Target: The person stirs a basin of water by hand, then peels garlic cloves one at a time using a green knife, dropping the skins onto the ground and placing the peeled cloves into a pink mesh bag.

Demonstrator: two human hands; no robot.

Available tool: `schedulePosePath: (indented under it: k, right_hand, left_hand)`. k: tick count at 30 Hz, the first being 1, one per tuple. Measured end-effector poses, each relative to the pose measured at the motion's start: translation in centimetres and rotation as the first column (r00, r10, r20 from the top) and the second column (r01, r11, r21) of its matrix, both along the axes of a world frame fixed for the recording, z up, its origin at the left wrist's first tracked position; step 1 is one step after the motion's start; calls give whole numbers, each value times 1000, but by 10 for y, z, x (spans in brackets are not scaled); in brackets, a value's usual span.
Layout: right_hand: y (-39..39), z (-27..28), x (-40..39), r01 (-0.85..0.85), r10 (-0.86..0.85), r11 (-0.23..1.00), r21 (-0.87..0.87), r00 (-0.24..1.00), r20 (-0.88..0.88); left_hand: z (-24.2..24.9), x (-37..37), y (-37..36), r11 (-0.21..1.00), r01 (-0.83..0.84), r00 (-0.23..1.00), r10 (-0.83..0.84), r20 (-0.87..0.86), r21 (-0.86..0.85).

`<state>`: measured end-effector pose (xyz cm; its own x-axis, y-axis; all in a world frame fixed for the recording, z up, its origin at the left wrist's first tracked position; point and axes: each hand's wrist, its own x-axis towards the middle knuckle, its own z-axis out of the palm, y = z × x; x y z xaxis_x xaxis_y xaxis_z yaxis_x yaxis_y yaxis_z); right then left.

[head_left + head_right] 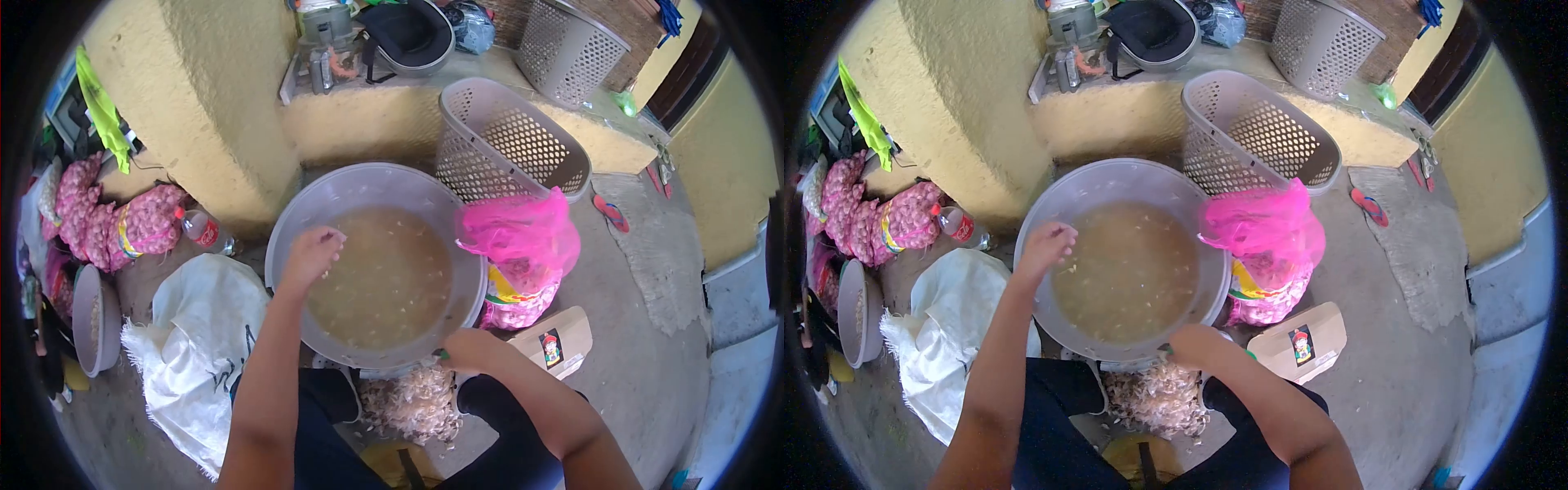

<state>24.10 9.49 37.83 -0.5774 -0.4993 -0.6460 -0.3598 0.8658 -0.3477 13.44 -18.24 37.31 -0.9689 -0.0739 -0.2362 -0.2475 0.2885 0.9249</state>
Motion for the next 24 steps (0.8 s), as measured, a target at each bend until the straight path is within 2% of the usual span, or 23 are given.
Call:
schedulePosePath:
  k: [2, 4, 5, 8, 10, 11, 12, 14, 16, 17, 19, 22, 24]
  right_hand:
    - [2, 7, -9, 70, -70, 998, -6, 997, -21]
    - [-1, 34, -11, 110, -108, 994, 29, 993, -41]
    - [0, 41, -10, 75, -73, 996, 38, 996, -44]
    - [15, 53, -4, -1, 4, 999, 53, 998, -62]
    - [30, 64, 8, -10, 17, 998, 57, 994, -110]
    - [36, 71, 15, -9, 17, 998, 60, 990, -142]
    - [42, 73, 23, 41, -35, 998, 49, 991, -133]
    - [44, 80, 35, 124, -122, 992, -1, 980, -159]
    - [32, 92, 41, 183, -198, 979, -86, 953, -229]
    - [31, 94, 36, 185, -196, 979, -88, 970, -142]
    - [30, 94, 26, 197, -195, 976, -90, 980, 35]
    - [32, 82, 13, 227, -225, 972, -57, 973, 47]
    - [31, 81, 7, 203, -194, 973, -112, 977, 86]
  left_hand:
    - [-33, -4, -3, 990, -75, 983, 53, 177, 121]
    - [-91, -11, -18, 989, -111, 951, 78, 300, 94]
    - [-122, -15, -26, 989, -125, 929, 88, 359, 81]
    - [-208, -15, -44, 850, -462, 826, 308, 472, 253]
    - [-261, -9, -62, 831, -406, 880, 244, 407, 381]
    - [-289, -9, -63, 863, -389, 884, 252, 393, 323]
    - [-315, -8, -63, 890, -372, 888, 259, 381, 263]
    - [-363, -12, -53, 938, -331, 866, 345, 362, -101]
    - [-346, -13, -17, 967, -159, 944, 208, 256, -201]
    - [-328, -17, 5, 965, -74, 970, 128, 205, -253]
    - [-305, -26, 41, 972, 46, 991, -15, 135, -230]
    - [-349, -47, 69, 937, 219, 975, -224, 14, -272]
    - [-367, -58, 80, 885, 313, 947, -317, 48, -343]
